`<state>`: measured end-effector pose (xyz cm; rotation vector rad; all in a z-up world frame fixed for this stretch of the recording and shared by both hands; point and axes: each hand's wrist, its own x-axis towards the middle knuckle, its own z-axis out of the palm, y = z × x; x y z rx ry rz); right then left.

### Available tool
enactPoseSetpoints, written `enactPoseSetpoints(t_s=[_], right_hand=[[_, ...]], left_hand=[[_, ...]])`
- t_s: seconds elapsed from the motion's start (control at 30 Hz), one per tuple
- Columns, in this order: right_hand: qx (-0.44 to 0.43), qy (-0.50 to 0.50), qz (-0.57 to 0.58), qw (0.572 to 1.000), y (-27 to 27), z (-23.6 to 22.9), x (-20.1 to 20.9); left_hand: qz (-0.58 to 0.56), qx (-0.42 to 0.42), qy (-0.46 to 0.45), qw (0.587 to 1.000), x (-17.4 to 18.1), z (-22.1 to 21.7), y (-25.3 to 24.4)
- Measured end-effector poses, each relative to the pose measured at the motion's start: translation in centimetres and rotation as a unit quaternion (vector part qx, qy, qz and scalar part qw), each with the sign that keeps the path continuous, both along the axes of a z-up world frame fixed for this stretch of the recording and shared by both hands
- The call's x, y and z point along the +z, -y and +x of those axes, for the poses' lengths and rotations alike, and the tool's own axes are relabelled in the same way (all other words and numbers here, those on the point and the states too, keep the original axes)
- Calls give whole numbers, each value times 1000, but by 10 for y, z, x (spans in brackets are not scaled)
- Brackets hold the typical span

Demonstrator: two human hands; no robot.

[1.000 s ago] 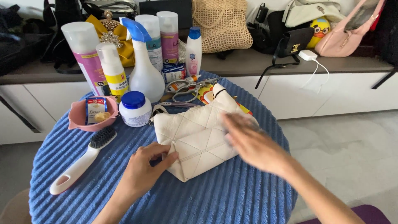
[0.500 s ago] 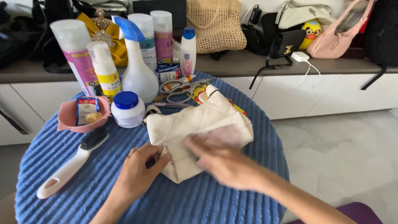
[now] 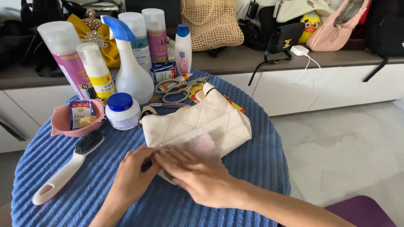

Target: Polishing a white quilted leather bag with a damp cloth at a workshop table.

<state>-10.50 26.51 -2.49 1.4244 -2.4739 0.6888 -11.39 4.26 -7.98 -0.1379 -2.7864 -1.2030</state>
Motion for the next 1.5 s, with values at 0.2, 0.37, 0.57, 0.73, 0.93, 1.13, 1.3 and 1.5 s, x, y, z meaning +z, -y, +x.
enactPoseSetpoints(t_s=[0.2, 0.37, 0.57, 0.73, 0.93, 1.13, 1.3, 1.5], right_hand=[[-3, 205, 88, 975, -47, -21, 19], [-155, 159, 97, 970, -117, -65, -9], [-37, 244, 103, 963, -33, -16, 41], [150, 23, 86, 985, -21, -30, -18], [100, 72, 59, 991, -61, -49, 8], [-11, 58, 95, 994, -115, -91, -10], [185, -7, -30, 982, -29, -37, 2], [97, -117, 80, 985, 17, -16, -28]], left_hand=[[11, 21, 6, 1000, 6, 4, -2], [10, 24, 30, 999, 10, 4, -3], [28, 26, 26, 999, 9, 2, -3], [9, 17, 23, 1000, 8, 2, -1], [23, 18, 25, 999, 12, 2, -2], [37, 14, 45, 998, 21, 5, -1], [48, 6, 35, 998, 12, 0, 5], [106, -128, 7, 986, 6, -6, 27]])
